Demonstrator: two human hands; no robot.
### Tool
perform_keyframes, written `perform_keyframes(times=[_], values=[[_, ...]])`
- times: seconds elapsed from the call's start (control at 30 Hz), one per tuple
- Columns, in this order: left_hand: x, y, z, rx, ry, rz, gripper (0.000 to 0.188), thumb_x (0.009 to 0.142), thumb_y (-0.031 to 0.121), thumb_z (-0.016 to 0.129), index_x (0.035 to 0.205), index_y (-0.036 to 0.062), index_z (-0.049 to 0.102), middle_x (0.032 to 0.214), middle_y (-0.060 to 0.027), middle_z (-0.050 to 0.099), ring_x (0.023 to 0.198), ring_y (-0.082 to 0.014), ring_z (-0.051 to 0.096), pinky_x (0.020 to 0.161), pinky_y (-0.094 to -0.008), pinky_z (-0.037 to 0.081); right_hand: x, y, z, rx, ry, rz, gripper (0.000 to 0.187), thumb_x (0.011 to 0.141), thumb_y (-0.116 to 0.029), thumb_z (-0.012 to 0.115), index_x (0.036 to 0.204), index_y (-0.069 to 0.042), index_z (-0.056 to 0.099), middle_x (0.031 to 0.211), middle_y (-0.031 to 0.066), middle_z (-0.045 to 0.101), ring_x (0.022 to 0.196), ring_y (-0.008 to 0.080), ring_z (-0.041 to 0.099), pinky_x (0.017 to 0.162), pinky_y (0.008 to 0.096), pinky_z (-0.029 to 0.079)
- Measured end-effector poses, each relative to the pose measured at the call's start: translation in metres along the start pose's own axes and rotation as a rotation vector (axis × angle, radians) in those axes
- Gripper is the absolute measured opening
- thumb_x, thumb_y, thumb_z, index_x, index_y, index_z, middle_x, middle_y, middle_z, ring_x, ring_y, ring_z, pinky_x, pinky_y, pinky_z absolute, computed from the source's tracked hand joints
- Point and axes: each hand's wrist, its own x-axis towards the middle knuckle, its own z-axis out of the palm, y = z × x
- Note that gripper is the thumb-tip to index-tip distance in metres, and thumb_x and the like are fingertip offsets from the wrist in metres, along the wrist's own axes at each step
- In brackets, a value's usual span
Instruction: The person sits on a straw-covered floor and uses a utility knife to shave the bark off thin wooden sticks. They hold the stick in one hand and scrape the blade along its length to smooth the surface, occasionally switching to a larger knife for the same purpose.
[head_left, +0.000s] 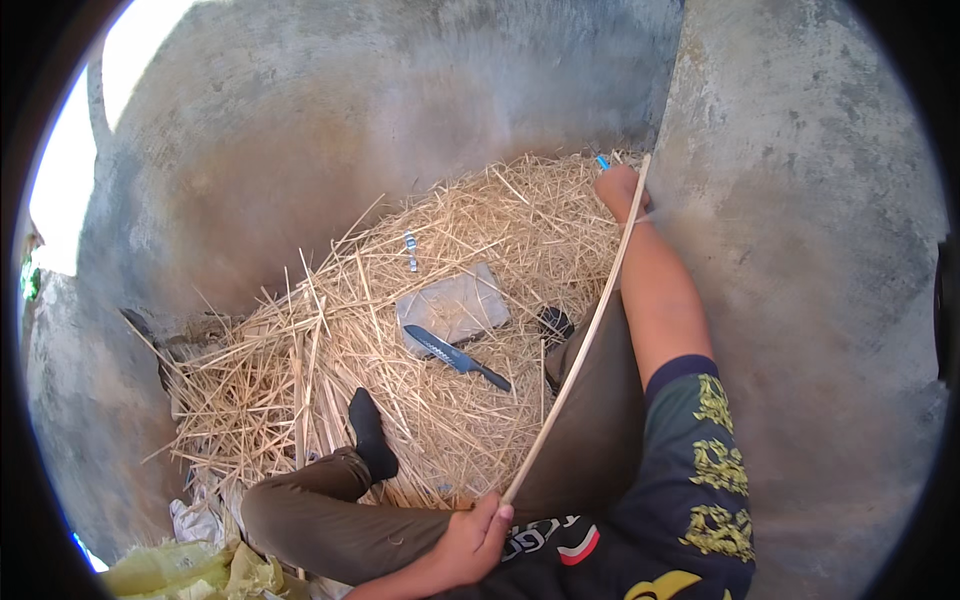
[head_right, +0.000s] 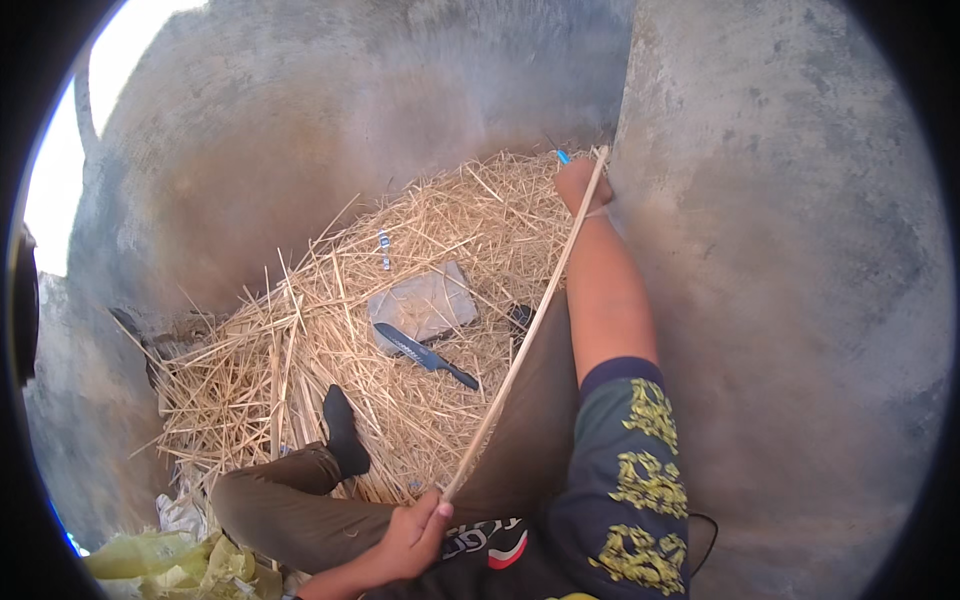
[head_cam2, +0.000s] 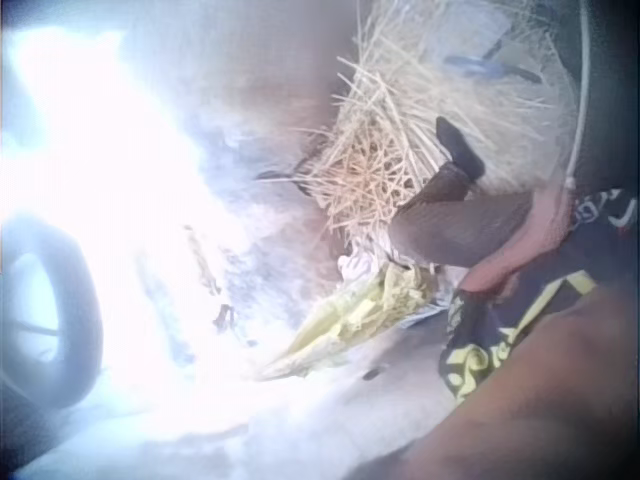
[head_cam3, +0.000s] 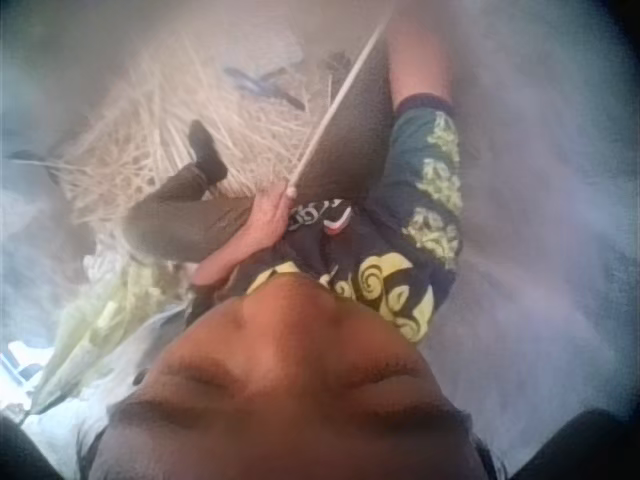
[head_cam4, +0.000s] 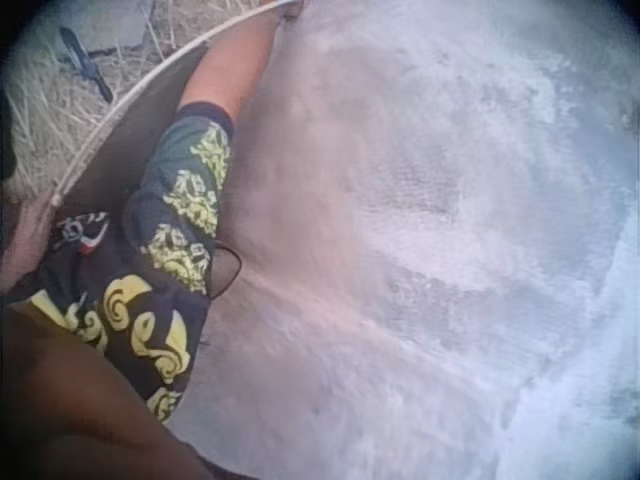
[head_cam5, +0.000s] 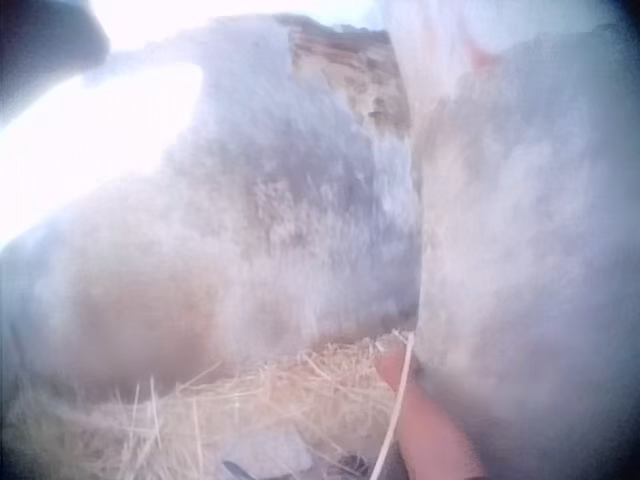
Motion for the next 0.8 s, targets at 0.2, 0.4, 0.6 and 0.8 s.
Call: perform_keyframes(times=[0.2, 0.4, 0.6, 0.8], values=[[0.021, -0.023, -0.012, -0.7, 0.101, -0.375, 0.03, 0.108, 0.032, 0.044, 0.087, 0.01, 0.047, 0.066, 0.0012, 0.043, 0.051, -0.0074, 0.038, 0.045, -0.0242, 0.03, -0.057, -0.071, -0.044, 0.165, -0.013, 0.032, 0.03, 0.091, -0.027, 0.06, 0.098, -0.002, 0.076, 0.097, 0.0193, 0.075, 0.095, 0.0341, 0.073, 0.077, 0.0443, 0.057], [0.041, -0.017, -0.021, -0.696, 0.219, -0.253, 0.031, 0.108, 0.034, 0.04, 0.088, 0.0107, 0.043, 0.065, 0.0014, 0.038, 0.049, -0.0065, 0.031, 0.041, -0.0237, 0.023, -0.102, -0.122, -0.068, 0.219, -0.317, -0.344, 0.032, 0.091, -0.029, 0.061, 0.094, 0.0, 0.073, 0.079, 0.016, 0.07, 0.075, 0.0275, 0.071, 0.069, 0.0435, 0.054], [0.043, -0.011, -0.039, -0.841, 0.285, -0.328, 0.035, 0.109, 0.038, 0.04, 0.086, 0.0129, 0.04, 0.063, 0.0031, 0.031, 0.045, -0.0066, 0.024, 0.039, -0.0252, 0.018, -0.205, -0.162, -0.06, -0.057, -0.492, -0.814, 0.026, 0.09, -0.03, 0.062, 0.088, -0.007, 0.074, 0.076, 0.0125, 0.069, 0.069, 0.0281, 0.07, 0.066, 0.0434, 0.056], [0.038, -0.018, -0.037, -0.829, 0.36, -0.268, 0.038, 0.11, 0.041, 0.039, 0.085, 0.0134, 0.04, 0.06, 0.0031, 0.03, 0.043, -0.007, 0.025, 0.038, -0.0255, 0.02, -0.227, -0.165, -0.054, -0.067, -0.467, -1.033, 0.022, 0.084, -0.023, 0.062, 0.088, -0.006, 0.075, 0.08, 0.0148, 0.072, 0.077, 0.032, 0.073, 0.071, 0.0447, 0.058]])
